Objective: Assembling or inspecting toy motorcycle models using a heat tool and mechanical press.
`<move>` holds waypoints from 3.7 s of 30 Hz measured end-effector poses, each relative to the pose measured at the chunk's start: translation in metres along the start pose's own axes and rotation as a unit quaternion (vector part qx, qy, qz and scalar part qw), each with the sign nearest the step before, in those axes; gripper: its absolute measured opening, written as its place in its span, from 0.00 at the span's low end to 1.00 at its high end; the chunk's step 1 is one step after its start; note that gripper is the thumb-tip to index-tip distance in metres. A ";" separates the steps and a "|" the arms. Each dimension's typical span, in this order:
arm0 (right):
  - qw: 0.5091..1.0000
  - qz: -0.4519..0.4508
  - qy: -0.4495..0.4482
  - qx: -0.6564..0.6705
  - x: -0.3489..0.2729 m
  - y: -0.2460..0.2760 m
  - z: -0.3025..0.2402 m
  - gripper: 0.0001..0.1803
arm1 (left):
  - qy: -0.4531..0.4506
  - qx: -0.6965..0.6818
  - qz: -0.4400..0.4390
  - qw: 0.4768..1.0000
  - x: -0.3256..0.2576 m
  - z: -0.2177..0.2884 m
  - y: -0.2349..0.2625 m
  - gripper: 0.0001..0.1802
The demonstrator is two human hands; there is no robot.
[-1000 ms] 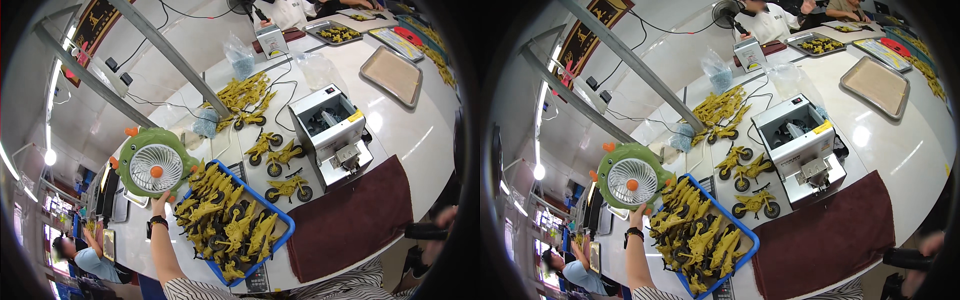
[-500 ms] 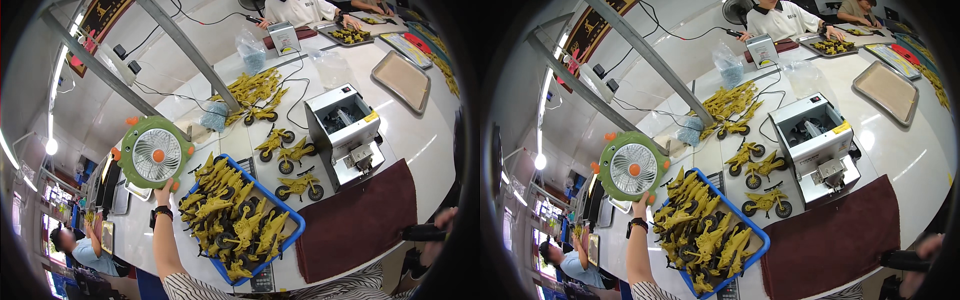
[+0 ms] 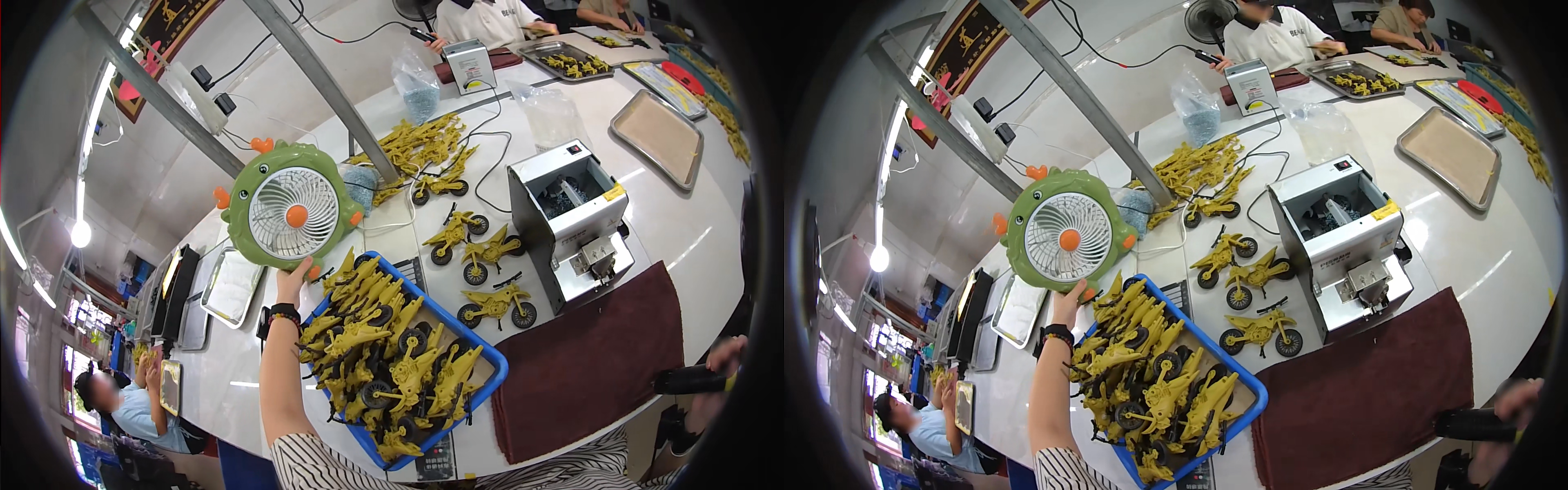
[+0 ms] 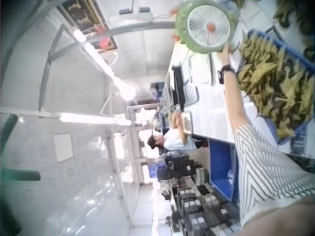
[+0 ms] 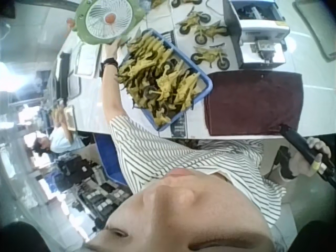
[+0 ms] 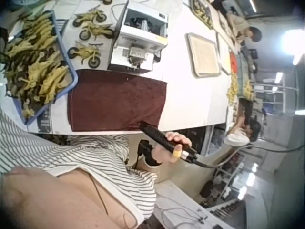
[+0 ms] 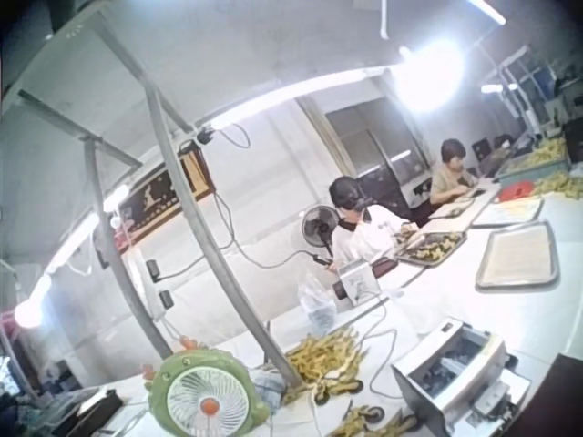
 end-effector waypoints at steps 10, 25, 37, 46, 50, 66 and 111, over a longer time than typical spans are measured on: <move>0.999 -0.020 -0.019 0.037 -0.004 -0.010 -0.004 0.07 | 0.021 0.062 0.076 0.995 -0.010 0.013 -0.011 0.23; 0.997 -0.055 0.004 0.062 -0.007 -0.013 -0.016 0.10 | 0.035 0.110 0.113 0.987 -0.014 0.023 -0.014 0.25; 1.000 -0.014 -0.006 0.025 -0.010 -0.017 -0.007 0.11 | 0.033 0.209 0.128 0.969 0.038 0.018 -0.060 0.37; 0.999 0.030 0.017 0.000 -0.008 -0.016 -0.004 0.11 | 0.050 0.064 0.076 0.994 0.041 0.030 -0.064 0.31; 1.000 0.023 0.016 0.005 -0.005 -0.014 0.001 0.11 | 0.057 0.073 0.077 0.993 0.053 0.022 -0.055 0.33; 1.000 -0.010 -0.005 0.025 -0.002 -0.022 -0.006 0.11 | 0.099 0.118 -0.025 0.988 0.029 0.034 -0.050 0.34; 0.973 -0.104 -0.123 0.165 0.031 -0.028 0.026 0.22 | -0.327 0.343 -0.212 0.855 -0.395 0.127 -0.169 0.12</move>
Point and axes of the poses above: each hand's wrist, its own x-axis towards the middle knuckle, its own y-axis out of the back of the hand, z = x × y, the point moved 1 cm from there along x, towards the middle knuckle, and after that the axes turned 4 degrees about -x, right-handed, at the moved point
